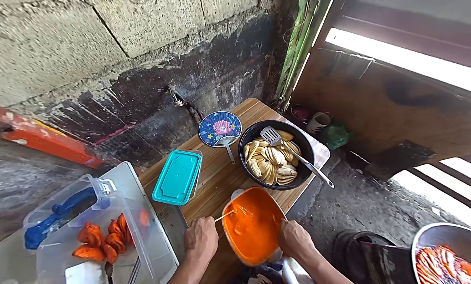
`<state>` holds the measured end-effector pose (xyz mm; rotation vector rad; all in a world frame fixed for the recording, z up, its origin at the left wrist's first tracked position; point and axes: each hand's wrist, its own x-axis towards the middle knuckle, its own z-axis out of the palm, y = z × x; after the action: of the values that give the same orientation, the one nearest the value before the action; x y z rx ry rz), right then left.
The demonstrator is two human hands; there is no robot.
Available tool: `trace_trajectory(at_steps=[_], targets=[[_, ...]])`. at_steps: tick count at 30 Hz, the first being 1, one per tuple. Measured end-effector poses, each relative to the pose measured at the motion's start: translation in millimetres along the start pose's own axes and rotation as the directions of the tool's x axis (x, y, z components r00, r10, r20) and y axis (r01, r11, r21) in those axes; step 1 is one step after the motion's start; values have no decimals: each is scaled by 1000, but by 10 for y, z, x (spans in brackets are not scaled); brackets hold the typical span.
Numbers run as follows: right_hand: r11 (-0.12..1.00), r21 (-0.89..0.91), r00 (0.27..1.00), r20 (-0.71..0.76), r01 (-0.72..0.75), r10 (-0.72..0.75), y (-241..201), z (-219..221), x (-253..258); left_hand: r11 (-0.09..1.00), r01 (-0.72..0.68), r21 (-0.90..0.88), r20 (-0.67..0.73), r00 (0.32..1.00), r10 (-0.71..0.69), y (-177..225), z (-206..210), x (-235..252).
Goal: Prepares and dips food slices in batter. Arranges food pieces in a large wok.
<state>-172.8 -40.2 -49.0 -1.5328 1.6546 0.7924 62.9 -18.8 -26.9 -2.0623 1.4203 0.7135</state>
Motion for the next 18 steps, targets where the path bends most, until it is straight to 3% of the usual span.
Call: trace_trajectory(at_steps=[2, 5, 8, 10, 15, 18], targets=[[998, -56, 998, 48, 30, -27, -29, -16, -13, 1000, -5, -3, 3, 1000, 5, -9, -7, 15], [988, -4, 986, 74, 153, -153, -49, -18, 67, 1000, -22, -4, 3, 1000, 22, -20, -8, 41], [999, 16, 999, -7, 45, -45, -68, -84, 20, 999, -32, -12, 12, 999, 32, -28, -30, 27], [999, -46, 1000, 14, -24, 25, -56, -96, 3, 999, -31, -10, 11, 999, 31, -35, -28, 32], [990, -1, 987, 76, 140, -140, -181, -40, 75, 999, -40, -5, 14, 999, 40, 12, -11, 83], [994, 15, 994, 28, 110, -110, -226, -89, 49, 999, -41, 11, 40, 998, 41, 28, 12, 124]])
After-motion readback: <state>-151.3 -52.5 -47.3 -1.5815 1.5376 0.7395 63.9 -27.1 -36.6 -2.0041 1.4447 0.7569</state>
